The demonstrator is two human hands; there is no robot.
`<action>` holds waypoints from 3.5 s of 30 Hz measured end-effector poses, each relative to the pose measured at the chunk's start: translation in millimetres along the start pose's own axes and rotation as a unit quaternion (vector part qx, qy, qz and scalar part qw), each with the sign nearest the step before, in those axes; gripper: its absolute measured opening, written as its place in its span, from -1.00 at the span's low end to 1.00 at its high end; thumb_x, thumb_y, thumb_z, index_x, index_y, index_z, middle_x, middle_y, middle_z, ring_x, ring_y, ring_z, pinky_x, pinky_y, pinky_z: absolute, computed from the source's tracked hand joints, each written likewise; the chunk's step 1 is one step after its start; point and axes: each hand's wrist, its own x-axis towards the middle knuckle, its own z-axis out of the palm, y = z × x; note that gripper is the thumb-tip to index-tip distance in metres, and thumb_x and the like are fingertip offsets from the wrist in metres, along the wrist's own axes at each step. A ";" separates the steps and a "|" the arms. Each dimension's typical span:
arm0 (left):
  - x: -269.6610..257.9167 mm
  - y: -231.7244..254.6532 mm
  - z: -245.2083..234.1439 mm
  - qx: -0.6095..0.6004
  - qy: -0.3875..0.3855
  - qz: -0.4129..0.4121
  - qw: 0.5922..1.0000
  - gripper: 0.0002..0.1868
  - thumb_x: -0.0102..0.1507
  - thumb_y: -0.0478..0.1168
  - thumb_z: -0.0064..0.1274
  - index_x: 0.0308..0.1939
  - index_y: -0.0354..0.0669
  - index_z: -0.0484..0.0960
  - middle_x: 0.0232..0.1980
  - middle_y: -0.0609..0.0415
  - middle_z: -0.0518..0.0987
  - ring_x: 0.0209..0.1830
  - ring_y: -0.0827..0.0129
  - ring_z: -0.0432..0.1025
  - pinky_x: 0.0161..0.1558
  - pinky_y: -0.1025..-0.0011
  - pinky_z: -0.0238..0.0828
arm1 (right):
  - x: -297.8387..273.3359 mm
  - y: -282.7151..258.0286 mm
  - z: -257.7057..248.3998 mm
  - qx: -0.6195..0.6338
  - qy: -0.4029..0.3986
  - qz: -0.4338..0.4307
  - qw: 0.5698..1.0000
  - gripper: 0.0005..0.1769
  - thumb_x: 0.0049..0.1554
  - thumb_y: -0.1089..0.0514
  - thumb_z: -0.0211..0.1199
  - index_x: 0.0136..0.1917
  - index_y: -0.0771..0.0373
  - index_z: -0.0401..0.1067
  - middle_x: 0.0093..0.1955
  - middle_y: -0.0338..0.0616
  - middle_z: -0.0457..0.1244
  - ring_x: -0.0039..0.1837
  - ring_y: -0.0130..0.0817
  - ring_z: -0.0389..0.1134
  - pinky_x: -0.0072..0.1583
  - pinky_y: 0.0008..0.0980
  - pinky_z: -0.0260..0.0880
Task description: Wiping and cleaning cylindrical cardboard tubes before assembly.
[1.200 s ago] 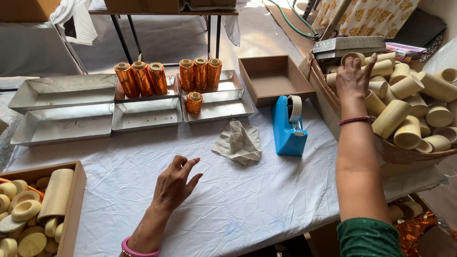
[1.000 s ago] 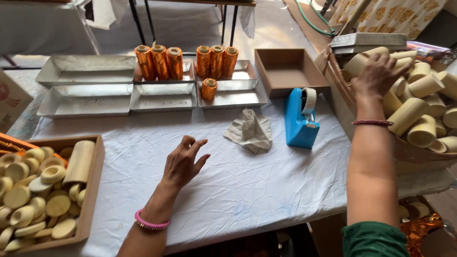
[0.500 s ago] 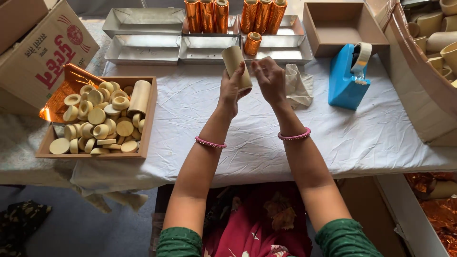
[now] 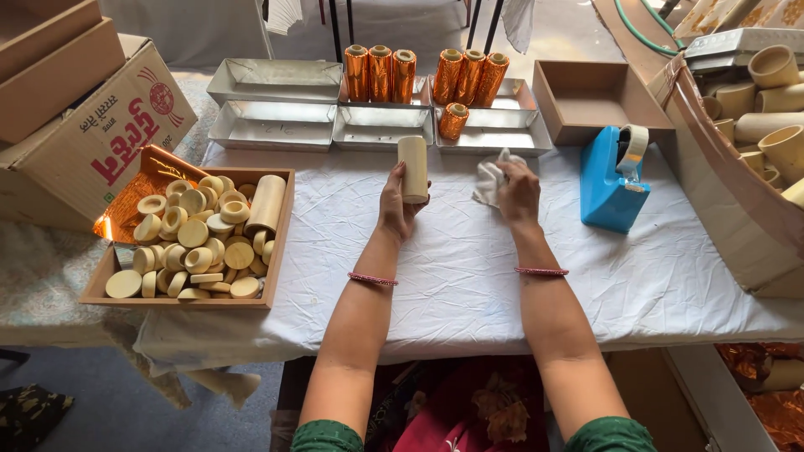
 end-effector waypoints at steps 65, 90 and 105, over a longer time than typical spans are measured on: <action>-30.7 6.0 18.7 0.565 0.002 0.360 0.742 -0.26 0.04 -0.17 0.44 0.29 0.14 0.49 0.20 0.12 0.55 0.22 0.17 0.45 0.16 0.09 0.40 | -20.9 -66.9 27.6 0.304 0.021 -0.277 0.911 -0.56 0.38 0.12 0.02 0.49 0.24 0.33 0.33 0.17 0.33 0.33 -0.05 0.37 0.31 -0.19 0.41; -28.7 -0.3 12.1 0.179 -0.015 0.116 0.977 -0.30 0.34 0.37 -0.28 0.38 0.05 0.25 0.17 0.01 0.50 0.17 0.22 0.46 0.06 0.22 0.55 | -48.1 -67.6 11.3 0.223 0.050 -0.356 0.906 -0.64 0.39 0.14 0.16 0.44 0.02 0.37 0.60 -0.11 0.17 0.59 -0.18 0.23 0.54 -0.15 0.36; -21.5 3.6 -1.7 0.067 -0.114 0.030 0.991 0.03 0.29 0.57 -0.55 0.56 -0.10 0.16 0.47 -0.20 0.34 0.53 -0.03 0.25 0.41 0.00 0.36 | -72.3 -103.7 1.7 0.019 0.017 -0.550 0.835 0.00 0.25 -0.57 -0.17 0.71 0.05 -0.12 0.77 -0.15 -0.31 0.77 -0.20 -0.39 0.70 0.00 -0.36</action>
